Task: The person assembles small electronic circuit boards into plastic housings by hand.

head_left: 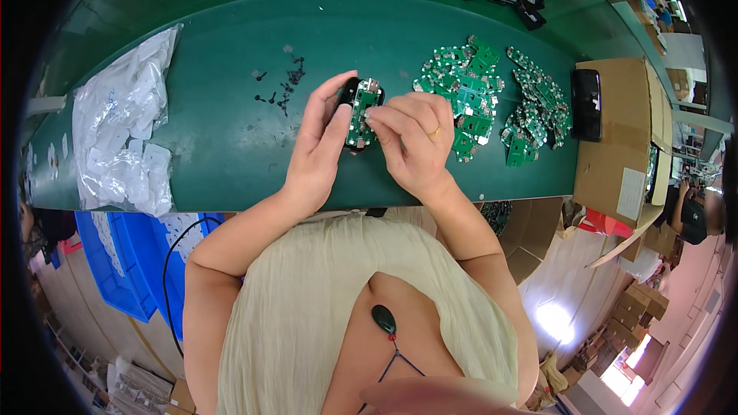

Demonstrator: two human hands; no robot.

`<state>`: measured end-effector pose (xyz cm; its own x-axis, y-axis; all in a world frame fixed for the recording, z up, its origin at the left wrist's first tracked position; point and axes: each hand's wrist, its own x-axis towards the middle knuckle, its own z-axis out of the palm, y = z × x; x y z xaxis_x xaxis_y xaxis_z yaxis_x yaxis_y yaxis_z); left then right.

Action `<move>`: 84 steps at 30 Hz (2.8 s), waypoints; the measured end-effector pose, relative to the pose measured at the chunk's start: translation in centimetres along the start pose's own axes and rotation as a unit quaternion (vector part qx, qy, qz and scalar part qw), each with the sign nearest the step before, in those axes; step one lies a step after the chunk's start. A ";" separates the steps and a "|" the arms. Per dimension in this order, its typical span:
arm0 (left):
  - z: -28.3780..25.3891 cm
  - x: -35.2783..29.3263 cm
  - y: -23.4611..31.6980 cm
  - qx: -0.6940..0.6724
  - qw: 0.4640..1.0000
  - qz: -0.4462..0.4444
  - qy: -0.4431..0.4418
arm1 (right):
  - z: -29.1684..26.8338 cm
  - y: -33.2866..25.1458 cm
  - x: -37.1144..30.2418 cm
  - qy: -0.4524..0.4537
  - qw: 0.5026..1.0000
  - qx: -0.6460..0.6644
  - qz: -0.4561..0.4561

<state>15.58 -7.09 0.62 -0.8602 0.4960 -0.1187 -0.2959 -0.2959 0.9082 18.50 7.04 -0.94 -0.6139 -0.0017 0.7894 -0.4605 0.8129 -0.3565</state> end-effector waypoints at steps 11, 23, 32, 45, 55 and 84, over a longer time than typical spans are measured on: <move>-0.5 -0.4 -0.5 0.050 0.999 0.006 -0.017 | -0.4 -0.5 1.3 -0.069 0.997 -0.029 -0.030; -1.1 -0.1 -0.5 0.168 0.976 0.140 0.021 | 0.8 -1.2 0.8 -0.098 0.994 -0.007 -0.037; -1.5 2.0 0.3 0.067 0.993 0.097 0.027 | 1.5 -1.1 2.1 -0.163 0.735 0.519 0.406; -11.4 19.5 2.2 0.232 0.944 0.102 0.211 | 9.1 11.4 9.2 -0.098 0.975 0.033 0.196; -16.8 24.9 3.5 0.672 0.571 0.362 0.302 | 16.0 17.3 12.3 -0.176 0.934 -0.034 0.309; -5.1 5.5 2.2 -0.014 0.975 -0.220 -0.027 | -5.4 23.8 6.9 -0.236 0.912 -0.302 0.145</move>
<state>8.09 -9.16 -0.12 -0.6244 0.6223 -0.4721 -0.6432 -0.0668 0.7628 6.79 29.49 -1.28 -0.9270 0.1294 0.3520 0.1148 0.9914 -0.0623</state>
